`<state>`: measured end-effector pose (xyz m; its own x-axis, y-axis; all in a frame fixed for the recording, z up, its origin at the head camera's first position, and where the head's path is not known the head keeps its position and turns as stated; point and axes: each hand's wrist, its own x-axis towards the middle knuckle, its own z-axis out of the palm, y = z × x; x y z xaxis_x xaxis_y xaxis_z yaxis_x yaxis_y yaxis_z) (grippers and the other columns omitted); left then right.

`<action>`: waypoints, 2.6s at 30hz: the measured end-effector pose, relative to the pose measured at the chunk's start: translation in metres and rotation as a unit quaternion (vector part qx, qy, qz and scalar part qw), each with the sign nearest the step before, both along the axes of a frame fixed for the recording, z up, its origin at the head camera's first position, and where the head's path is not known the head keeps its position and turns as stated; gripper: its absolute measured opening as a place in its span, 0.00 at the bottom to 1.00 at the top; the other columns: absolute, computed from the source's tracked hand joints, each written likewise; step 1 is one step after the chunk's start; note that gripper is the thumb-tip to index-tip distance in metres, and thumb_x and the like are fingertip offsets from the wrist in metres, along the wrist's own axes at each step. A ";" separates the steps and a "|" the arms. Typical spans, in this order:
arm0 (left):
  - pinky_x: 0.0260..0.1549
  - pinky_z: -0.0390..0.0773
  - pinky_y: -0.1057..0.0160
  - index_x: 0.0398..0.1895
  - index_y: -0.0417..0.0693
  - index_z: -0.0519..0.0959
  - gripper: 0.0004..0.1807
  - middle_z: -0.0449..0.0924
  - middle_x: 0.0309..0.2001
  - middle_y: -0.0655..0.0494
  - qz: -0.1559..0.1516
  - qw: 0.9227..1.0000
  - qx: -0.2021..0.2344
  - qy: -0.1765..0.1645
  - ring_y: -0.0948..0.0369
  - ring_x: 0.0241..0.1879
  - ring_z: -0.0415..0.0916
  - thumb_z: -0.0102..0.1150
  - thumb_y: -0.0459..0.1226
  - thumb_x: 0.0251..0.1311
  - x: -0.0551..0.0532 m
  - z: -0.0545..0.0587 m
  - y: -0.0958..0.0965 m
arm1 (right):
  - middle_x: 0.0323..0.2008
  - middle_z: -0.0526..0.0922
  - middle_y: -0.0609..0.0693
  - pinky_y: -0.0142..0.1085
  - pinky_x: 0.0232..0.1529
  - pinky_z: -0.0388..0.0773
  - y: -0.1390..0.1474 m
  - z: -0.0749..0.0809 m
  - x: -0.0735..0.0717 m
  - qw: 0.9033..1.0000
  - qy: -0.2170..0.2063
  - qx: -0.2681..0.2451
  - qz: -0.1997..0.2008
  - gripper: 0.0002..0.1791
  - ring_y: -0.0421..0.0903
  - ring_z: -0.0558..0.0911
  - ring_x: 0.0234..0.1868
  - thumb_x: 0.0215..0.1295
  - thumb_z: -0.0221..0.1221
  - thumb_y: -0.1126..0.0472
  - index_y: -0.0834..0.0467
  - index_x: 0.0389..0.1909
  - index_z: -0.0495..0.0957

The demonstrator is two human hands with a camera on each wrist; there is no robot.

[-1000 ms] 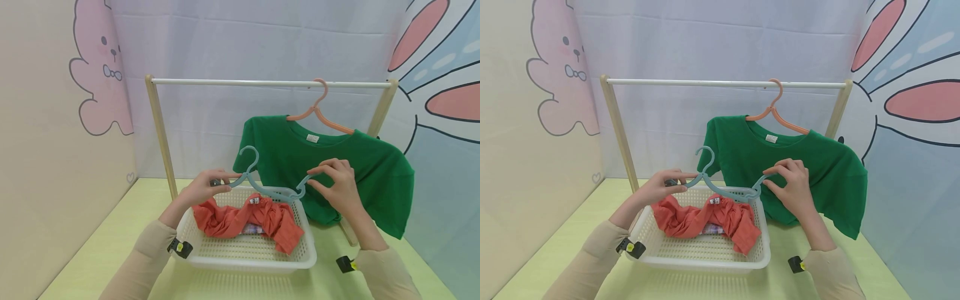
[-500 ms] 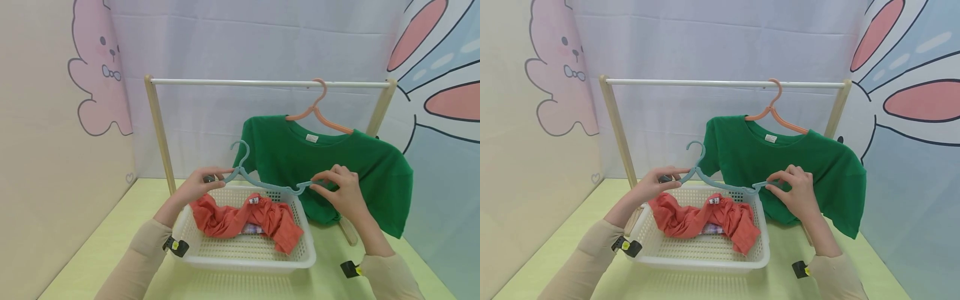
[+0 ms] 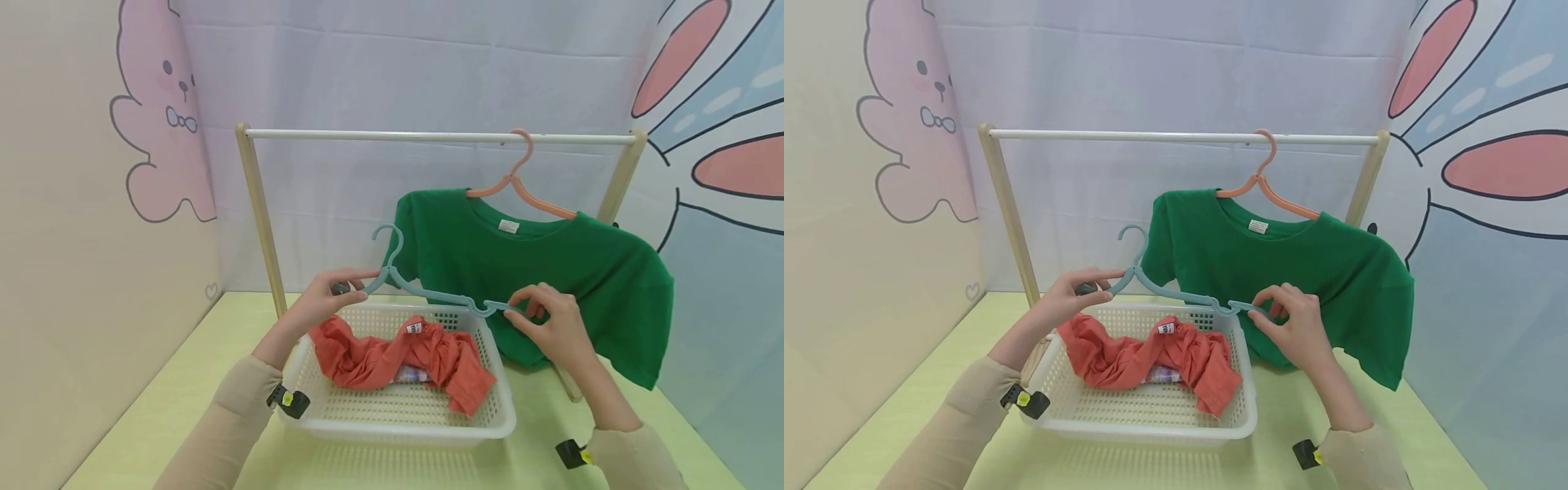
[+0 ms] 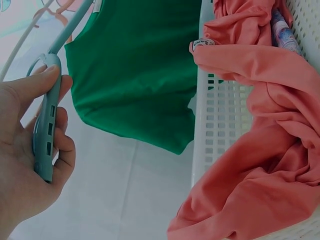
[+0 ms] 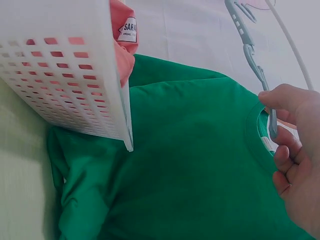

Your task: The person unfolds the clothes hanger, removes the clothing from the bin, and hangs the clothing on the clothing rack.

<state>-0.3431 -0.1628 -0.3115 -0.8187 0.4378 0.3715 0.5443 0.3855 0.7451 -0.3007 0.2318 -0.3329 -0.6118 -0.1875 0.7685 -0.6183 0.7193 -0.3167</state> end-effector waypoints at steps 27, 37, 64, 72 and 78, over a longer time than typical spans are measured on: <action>0.42 0.76 0.56 0.64 0.59 0.77 0.22 0.80 0.47 0.50 -0.002 1.000 -0.014 -0.006 0.56 0.41 0.73 0.60 0.39 0.67 -0.008 0.003 0.016 | 0.30 0.69 0.42 0.23 0.33 0.69 0.006 -0.007 0.016 0.988 -0.101 -0.118 0.008 0.08 0.35 0.69 0.33 0.63 0.65 0.64 0.53 0.43 0.82; 0.39 0.75 0.60 0.64 0.58 0.77 0.22 0.80 0.47 0.50 -0.005 1.000 -0.017 -0.006 0.56 0.39 0.72 0.59 0.38 0.68 -0.008 0.003 0.019 | 0.35 0.72 0.39 0.20 0.36 0.68 0.004 -0.005 0.018 0.988 -0.110 -0.111 -0.015 0.08 0.34 0.70 0.36 0.67 0.63 0.60 0.55 0.44 0.81; 0.40 0.77 0.59 0.63 0.60 0.78 0.20 0.82 0.45 0.51 -0.027 0.999 -0.029 -0.009 0.54 0.41 0.74 0.58 0.39 0.68 -0.006 0.000 0.037 | 0.31 0.82 0.46 0.37 0.38 0.63 -0.034 -0.005 0.015 0.993 -0.083 -0.080 -0.031 0.10 0.34 0.70 0.32 0.63 0.66 0.59 0.49 0.45 0.86; 0.51 0.79 0.52 0.59 0.56 0.80 0.16 0.81 0.58 0.52 -0.012 0.998 -0.062 -0.024 0.53 0.54 0.75 0.52 0.41 0.72 -0.006 0.000 0.026 | 0.32 0.84 0.46 0.33 0.36 0.68 -0.021 -0.004 0.016 0.991 -0.094 -0.082 -0.045 0.11 0.31 0.71 0.34 0.63 0.67 0.57 0.48 0.46 0.86; 0.38 0.76 0.62 0.53 0.53 0.85 0.14 0.83 0.44 0.54 -0.010 0.996 -0.086 0.018 0.57 0.40 0.72 0.53 0.33 0.70 -0.009 0.000 0.021 | 0.32 0.83 0.46 0.34 0.40 0.66 -0.016 -0.003 0.017 0.990 -0.109 -0.078 -0.052 0.10 0.31 0.70 0.34 0.64 0.66 0.56 0.48 0.46 0.86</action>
<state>-0.3517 -0.1415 -0.3117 -0.7967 0.5138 0.3181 0.5780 0.4941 0.6495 -0.2832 0.2155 -0.3362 -0.7755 -0.0048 0.6314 -0.4487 0.7077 -0.5457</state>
